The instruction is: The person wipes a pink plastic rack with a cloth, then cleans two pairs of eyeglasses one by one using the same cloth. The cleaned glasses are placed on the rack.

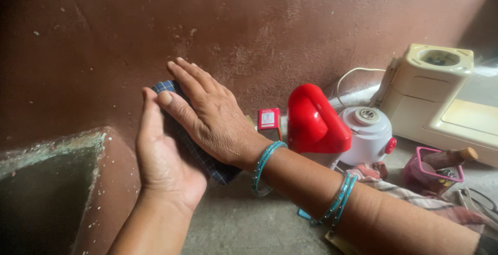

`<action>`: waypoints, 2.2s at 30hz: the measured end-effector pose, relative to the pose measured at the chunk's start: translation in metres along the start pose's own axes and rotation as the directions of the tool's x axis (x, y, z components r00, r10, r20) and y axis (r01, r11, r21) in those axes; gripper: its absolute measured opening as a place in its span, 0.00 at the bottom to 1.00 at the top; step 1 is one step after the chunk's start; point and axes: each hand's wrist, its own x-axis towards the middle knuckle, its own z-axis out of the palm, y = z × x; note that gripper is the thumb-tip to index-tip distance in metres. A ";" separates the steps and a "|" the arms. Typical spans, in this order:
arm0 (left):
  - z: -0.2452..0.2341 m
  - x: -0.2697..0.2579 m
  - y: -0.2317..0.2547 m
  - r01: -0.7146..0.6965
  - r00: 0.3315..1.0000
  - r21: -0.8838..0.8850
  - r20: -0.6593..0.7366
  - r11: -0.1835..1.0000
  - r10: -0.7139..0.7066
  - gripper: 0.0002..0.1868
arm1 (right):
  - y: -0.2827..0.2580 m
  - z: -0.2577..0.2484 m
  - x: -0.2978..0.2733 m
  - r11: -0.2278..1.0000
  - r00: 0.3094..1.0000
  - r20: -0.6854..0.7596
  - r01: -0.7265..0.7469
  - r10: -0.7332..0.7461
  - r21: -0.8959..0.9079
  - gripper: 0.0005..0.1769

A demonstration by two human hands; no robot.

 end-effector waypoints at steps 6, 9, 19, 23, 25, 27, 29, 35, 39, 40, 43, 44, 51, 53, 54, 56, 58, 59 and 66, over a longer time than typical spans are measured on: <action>-0.032 0.007 0.021 -0.037 0.991 0.000 0.125 0.999 0.037 0.35 | -0.028 0.046 0.006 0.999 0.994 0.104 0.026 -0.022 -0.037 0.45; -0.056 0.005 0.049 -0.044 0.998 -0.036 0.034 0.998 0.045 0.38 | -0.042 0.067 0.001 0.999 0.987 0.159 0.037 -0.036 -0.003 0.46; -0.123 -0.007 0.096 -0.139 0.904 0.344 -0.340 0.929 0.261 0.42 | 0.005 0.096 -0.026 0.954 0.862 0.506 0.181 -0.038 -0.237 0.50; -0.132 -0.006 0.079 -0.022 0.850 0.594 -0.412 0.804 0.327 0.42 | 0.006 0.099 -0.011 0.889 0.848 0.481 -0.379 0.223 0.256 0.53; -0.130 -0.004 0.064 -0.094 0.874 0.706 -0.278 0.702 0.397 0.41 | -0.015 0.101 0.000 0.703 0.777 0.549 -0.574 0.307 0.420 0.54; -0.123 -0.001 0.052 -0.284 0.882 0.775 -0.019 0.564 0.471 0.41 | -0.037 0.105 0.011 0.542 0.741 0.586 -0.656 0.329 0.525 0.53; -0.115 0.002 0.051 -0.127 0.896 0.803 -0.160 0.582 0.415 0.40 | -0.055 0.105 0.016 0.454 0.748 0.584 -0.659 0.315 0.600 0.51; -0.102 -0.001 0.050 -0.271 0.771 0.886 -0.034 0.376 0.636 0.37 | -0.083 0.098 0.017 0.081 0.656 0.621 -0.713 0.430 0.697 0.38; -0.109 -0.012 0.057 -0.257 0.674 0.936 -0.004 0.240 0.739 0.37 | -0.096 0.110 0.013 0.127 0.724 0.521 -0.631 0.452 0.766 0.32; -0.111 -0.014 0.062 -0.267 0.667 0.932 -0.005 0.245 0.745 0.37 | -0.101 0.115 0.012 0.148 0.740 0.496 -0.612 0.454 0.777 0.31; -0.120 -0.019 0.079 -0.210 0.664 0.927 -0.097 0.310 0.742 0.36 | -0.110 0.123 0.013 0.163 0.755 0.482 -0.597 0.445 0.786 0.31; -0.123 -0.018 0.085 -0.135 0.668 0.922 -0.186 0.363 0.721 0.36 | -0.113 0.125 0.014 0.161 0.755 0.486 -0.599 0.440 0.785 0.31; -0.164 -0.034 0.123 -0.123 0.561 0.961 -0.137 0.246 0.816 0.39 | -0.124 0.124 0.044 0.089 0.835 0.483 -0.520 0.262 0.850 0.34; -0.171 -0.042 0.139 0.014 0.526 0.954 -0.262 0.300 0.809 0.40 | -0.133 0.128 0.053 0.047 0.853 0.475 -0.495 0.218 0.867 0.32; -0.172 -0.047 0.146 0.082 0.503 0.941 -0.324 0.329 0.802 0.42 | -0.140 0.133 0.056 0.080 0.853 0.460 -0.491 0.245 0.868 0.29; -0.171 -0.056 0.161 -0.064 0.451 0.926 -0.306 0.372 0.838 0.40 | -0.157 0.146 0.060 0.148 0.856 0.425 -0.480 0.294 0.865 0.26; -0.168 -0.064 0.177 -0.148 0.409 0.886 -0.349 0.439 0.843 0.38 | -0.177 0.161 0.065 0.178 0.838 0.410 -0.494 0.361 0.851 0.26; -0.165 -0.068 0.184 -0.157 0.395 0.857 -0.400 0.490 0.827 0.37 | -0.185 0.169 0.069 0.193 0.828 0.400 -0.499 0.392 0.845 0.27; -0.181 -0.099 0.259 -0.420 0.769 0.305 -0.380 0.855 0.514 0.34 | -0.222 0.222 0.114 0.306 0.912 0.348 -0.402 0.217 0.863 0.26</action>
